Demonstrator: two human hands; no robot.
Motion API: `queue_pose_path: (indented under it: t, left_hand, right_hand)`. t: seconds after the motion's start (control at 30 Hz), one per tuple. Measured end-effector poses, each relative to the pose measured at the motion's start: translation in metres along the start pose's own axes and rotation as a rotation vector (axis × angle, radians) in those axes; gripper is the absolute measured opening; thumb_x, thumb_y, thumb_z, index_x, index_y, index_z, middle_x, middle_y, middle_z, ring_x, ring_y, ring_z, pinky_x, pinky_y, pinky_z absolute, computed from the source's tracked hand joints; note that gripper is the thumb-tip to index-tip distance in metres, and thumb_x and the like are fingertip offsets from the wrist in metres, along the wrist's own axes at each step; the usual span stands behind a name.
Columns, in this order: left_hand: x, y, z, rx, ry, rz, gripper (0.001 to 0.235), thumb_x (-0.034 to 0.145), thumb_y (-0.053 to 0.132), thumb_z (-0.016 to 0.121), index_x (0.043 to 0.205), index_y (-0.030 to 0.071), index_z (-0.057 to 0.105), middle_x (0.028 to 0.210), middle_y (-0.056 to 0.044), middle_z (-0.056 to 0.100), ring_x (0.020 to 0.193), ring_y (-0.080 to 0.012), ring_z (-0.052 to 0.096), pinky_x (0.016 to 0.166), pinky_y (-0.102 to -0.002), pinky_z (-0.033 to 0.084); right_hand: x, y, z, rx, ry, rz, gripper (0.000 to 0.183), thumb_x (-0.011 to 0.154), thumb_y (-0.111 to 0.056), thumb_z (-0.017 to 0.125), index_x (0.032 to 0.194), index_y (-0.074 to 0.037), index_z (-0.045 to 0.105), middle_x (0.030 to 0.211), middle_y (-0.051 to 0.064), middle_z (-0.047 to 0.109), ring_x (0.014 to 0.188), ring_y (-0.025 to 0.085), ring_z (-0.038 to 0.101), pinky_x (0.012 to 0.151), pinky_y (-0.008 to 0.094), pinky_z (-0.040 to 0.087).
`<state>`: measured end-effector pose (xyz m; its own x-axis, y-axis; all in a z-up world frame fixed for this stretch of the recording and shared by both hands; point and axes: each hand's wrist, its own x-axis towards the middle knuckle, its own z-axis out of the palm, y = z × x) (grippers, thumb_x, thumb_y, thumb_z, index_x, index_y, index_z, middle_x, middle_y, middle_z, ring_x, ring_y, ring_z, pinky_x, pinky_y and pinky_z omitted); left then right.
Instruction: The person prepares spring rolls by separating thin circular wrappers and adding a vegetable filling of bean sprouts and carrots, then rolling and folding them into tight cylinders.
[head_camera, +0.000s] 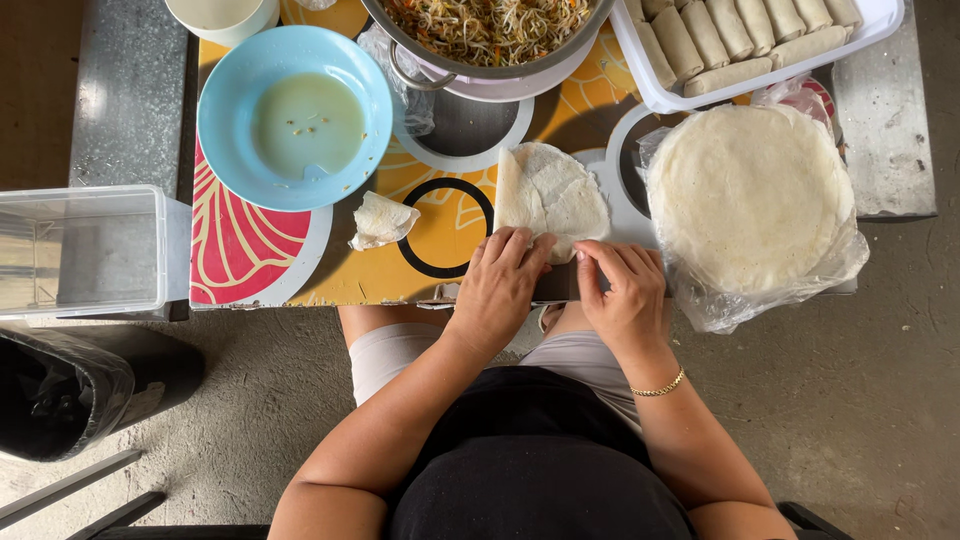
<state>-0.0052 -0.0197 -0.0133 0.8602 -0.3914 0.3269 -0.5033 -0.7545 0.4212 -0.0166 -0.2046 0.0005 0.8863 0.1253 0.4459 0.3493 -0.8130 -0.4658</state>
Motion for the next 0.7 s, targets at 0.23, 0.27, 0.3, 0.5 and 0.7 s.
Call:
queue_pose_path:
  t: [0.23,0.27,0.3,0.5,0.7]
  left_hand:
    - [-0.003,-0.002,0.003,0.051,-0.033,0.020,0.036,0.091,0.014,0.061,0.127,0.010,0.062,0.132,-0.008,0.057,0.128,-0.0277,0.053,0.107,-0.041,0.044]
    - [-0.002,-0.003,0.002,0.030,-0.016,0.027,0.038,0.091,0.015,0.062,0.129,0.008,0.060,0.133,-0.009,0.057,0.128,-0.0288,0.052,0.107,-0.042,0.044]
    - [-0.003,-0.003,0.002,0.006,0.001,0.033,0.041,0.092,0.015,0.062,0.132,0.006,0.058,0.134,-0.010,0.057,0.129,-0.0300,0.052,0.108,-0.042,0.044]
    - [-0.006,-0.006,-0.004,-0.058,0.054,0.052,0.071,0.092,0.011,0.061,0.158,0.004,0.035,0.133,-0.012,0.062,0.126,-0.0364,0.051,0.108,-0.045,0.043]
    - [-0.001,-0.014,-0.018,-0.073,-0.125,0.075,0.081,0.088,0.006,0.061,0.162,0.005,0.028,0.127,-0.014,0.062,0.121,-0.0379,0.054,0.104,-0.047,0.044]
  right_hand:
    - [0.001,-0.015,0.022,0.153,0.150,-0.043,0.018,0.093,0.003,0.074,0.110,-0.002,0.068,0.105,0.010,0.076,0.097,0.024,0.075,0.084,0.034,0.060]
    - [0.000,-0.016,0.024,0.202,0.137,-0.020,0.021,0.094,0.003,0.073,0.114,0.000,0.067,0.107,0.009,0.076,0.099,0.024,0.076,0.086,0.033,0.060]
    - [-0.001,-0.017,0.025,0.250,0.123,0.004,0.024,0.094,0.004,0.072,0.118,0.002,0.065,0.109,0.009,0.076,0.102,0.024,0.076,0.088,0.033,0.061]
    - [0.006,-0.019,0.018,0.281,0.039,-0.159,0.018,0.090,0.008,0.069,0.104,-0.003,0.069,0.110,0.010,0.075,0.112,0.029,0.073,0.106,0.043,0.057]
    - [0.015,-0.019,0.011,0.339,-0.160,-0.092,0.014,0.090,0.008,0.069,0.100,0.002,0.062,0.120,0.012,0.070,0.113,0.032,0.071,0.092,0.039,0.059]
